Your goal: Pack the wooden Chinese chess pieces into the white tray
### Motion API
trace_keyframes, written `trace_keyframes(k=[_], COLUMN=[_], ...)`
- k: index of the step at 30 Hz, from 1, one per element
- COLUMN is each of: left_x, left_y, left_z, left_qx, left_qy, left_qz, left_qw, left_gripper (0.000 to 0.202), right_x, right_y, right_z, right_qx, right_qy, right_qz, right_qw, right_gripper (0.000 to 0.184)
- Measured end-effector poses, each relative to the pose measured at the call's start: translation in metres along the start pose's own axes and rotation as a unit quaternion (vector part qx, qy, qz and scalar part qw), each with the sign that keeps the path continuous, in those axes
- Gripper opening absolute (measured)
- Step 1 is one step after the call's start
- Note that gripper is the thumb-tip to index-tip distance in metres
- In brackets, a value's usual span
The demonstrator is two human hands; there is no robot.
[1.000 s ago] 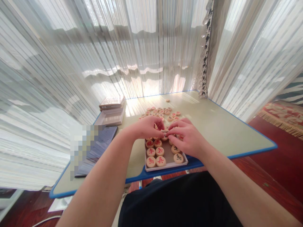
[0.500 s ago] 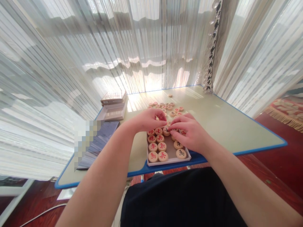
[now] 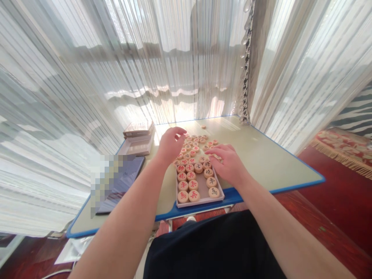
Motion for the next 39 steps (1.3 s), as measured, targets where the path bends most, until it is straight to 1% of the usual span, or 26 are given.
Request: trace_keyframes(k=[2,3,6,8,10,13,14,16,19,21,24,26,27,29,34,36,39], left_x=[0.004,0.006,0.01,0.007,0.001,-0.009,-0.01,-0.011,-0.004,0.004,0.019,0.029,0.033,0.033,0.027,0.028,0.025], left_y=[-0.001,-0.001,-0.001,0.001,0.003,0.006,0.006,0.006,0.004,0.002,0.001,0.001,0.0,0.0,0.003,0.004,0.004], left_z=[0.003,0.005,0.007,0.005,0.003,0.005,0.007,0.009,0.014,0.021,0.038,0.044,0.045,0.039,0.009,-0.001,-0.009], left_qx=[-0.014,-0.024,-0.027,-0.015,-0.009,-0.026,-0.034,-0.048,-0.069,-0.098,-0.16,-0.181,-0.18,-0.157,-0.064,-0.035,-0.01], left_qy=[-0.008,-0.013,-0.046,-0.07,-0.083,-0.081,-0.078,-0.072,-0.054,-0.035,-0.006,0.01,0.014,0.015,0.036,0.047,0.06], left_qz=[-0.018,-0.025,-0.041,-0.062,-0.092,-0.127,-0.132,-0.135,-0.123,-0.11,-0.077,-0.041,-0.026,-0.01,0.015,0.029,0.026], left_qw=[1.0,0.999,0.998,0.995,0.992,0.988,0.988,0.987,0.989,0.988,0.984,0.983,0.983,0.987,0.997,0.998,0.998], left_gripper=[0.019,0.02,0.021,0.021,0.021,0.021,0.021,0.022,0.026,0.03,0.037,0.04,0.04,0.04,0.034,0.033,0.032], right_x=[-0.007,-0.014,-0.045,-0.061,-0.066,-0.056,-0.053,-0.048,-0.048,-0.051,-0.062,-0.068,-0.07,-0.072,-0.077,-0.074,-0.062], right_y=[0.0,0.0,0.003,0.007,0.006,0.002,0.002,0.001,0.001,0.002,0.005,0.007,0.008,0.009,0.009,-0.002,-0.035], right_z=[-0.001,0.0,0.008,0.009,0.001,-0.014,-0.017,-0.017,-0.015,-0.016,-0.017,-0.015,-0.015,-0.015,-0.014,-0.019,-0.033], right_qx=[0.006,0.002,-0.03,-0.028,0.013,0.079,0.087,0.083,0.059,0.06,0.072,0.078,0.082,0.09,0.081,0.105,0.141], right_qy=[-0.002,-0.006,0.002,0.03,0.064,0.095,0.094,0.076,0.041,0.018,-0.018,-0.03,-0.033,-0.041,-0.061,-0.042,0.015], right_qz=[-0.024,-0.05,-0.164,-0.22,-0.224,-0.174,-0.16,-0.147,-0.154,-0.166,-0.217,-0.252,-0.263,-0.274,-0.295,-0.271,-0.176], right_qw=[1.0,0.999,0.986,0.975,0.972,0.977,0.979,0.983,0.985,0.984,0.973,0.964,0.961,0.957,0.95,0.956,0.974], right_gripper=[0.026,0.028,0.033,0.034,0.031,0.026,0.025,0.023,0.022,0.023,0.025,0.025,0.025,0.025,0.027,0.029,0.028])
Point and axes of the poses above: each hand's wrist, its own y-axis away from the middle knuckle, its own z-axis out of the back of the hand, x = y × z, the point moved 10 cm from there along -y, towards the middle knuckle, and after that the axes turned 14 degrees about y, right-handed, at the moved point
